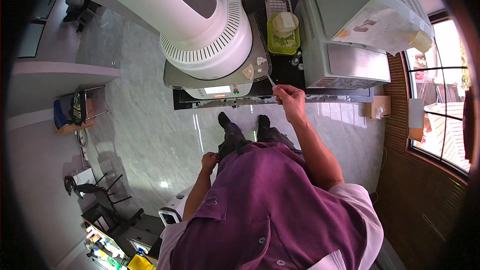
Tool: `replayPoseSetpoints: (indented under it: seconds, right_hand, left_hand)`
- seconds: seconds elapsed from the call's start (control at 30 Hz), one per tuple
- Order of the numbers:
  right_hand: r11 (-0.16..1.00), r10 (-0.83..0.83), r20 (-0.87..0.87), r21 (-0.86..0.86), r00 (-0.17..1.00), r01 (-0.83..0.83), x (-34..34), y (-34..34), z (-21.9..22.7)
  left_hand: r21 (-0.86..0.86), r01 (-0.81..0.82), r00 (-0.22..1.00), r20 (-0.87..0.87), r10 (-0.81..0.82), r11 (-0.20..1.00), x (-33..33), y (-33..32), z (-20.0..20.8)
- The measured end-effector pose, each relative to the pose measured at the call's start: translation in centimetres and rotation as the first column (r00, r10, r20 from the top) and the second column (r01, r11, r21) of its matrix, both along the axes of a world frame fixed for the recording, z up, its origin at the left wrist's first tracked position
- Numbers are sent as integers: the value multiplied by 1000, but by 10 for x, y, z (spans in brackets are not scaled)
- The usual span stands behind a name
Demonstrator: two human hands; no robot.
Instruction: Applying stain and glaze to a dental crown with a brush and placing it into a porcelain furnace.
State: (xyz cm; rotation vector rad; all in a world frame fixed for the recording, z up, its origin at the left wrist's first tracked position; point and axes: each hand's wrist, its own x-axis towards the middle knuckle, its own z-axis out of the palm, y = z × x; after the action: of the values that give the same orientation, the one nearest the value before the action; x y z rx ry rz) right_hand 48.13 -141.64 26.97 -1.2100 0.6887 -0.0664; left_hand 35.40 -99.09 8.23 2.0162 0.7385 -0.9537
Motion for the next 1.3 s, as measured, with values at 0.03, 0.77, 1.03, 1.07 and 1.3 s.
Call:
replayPoseSetpoints:
  seconds: [0.03, 0.77, 1.03, 1.07, 1.3]
  right_hand:
    - [1000, -1, 0, -1, 1000, 1, 1, -4, 0]
    - [999, -42, 25, 4, 999, 42, 1, -1, 2]
    - [1000, -1, 25, 28, 1000, 0, -1, -1, 1]
    - [1000, 0, 25, 28, 1000, 0, -1, -1, 3]
    - [999, -30, 8, 34, 1000, 30, -1, 0, 7]
  left_hand:
    - [3, 17, 1000, 15, -17, 1000, 1, -2, 2]
    - [18, 30, 999, 24, -31, 999, -1, -4, 2]
    - [8, 36, 999, 31, -37, 999, 0, 1, -1]
    - [12, 32, 999, 35, -32, 999, -1, 1, -1]
    - [7, 22, 1000, 15, -23, 1000, 3, -3, 5]
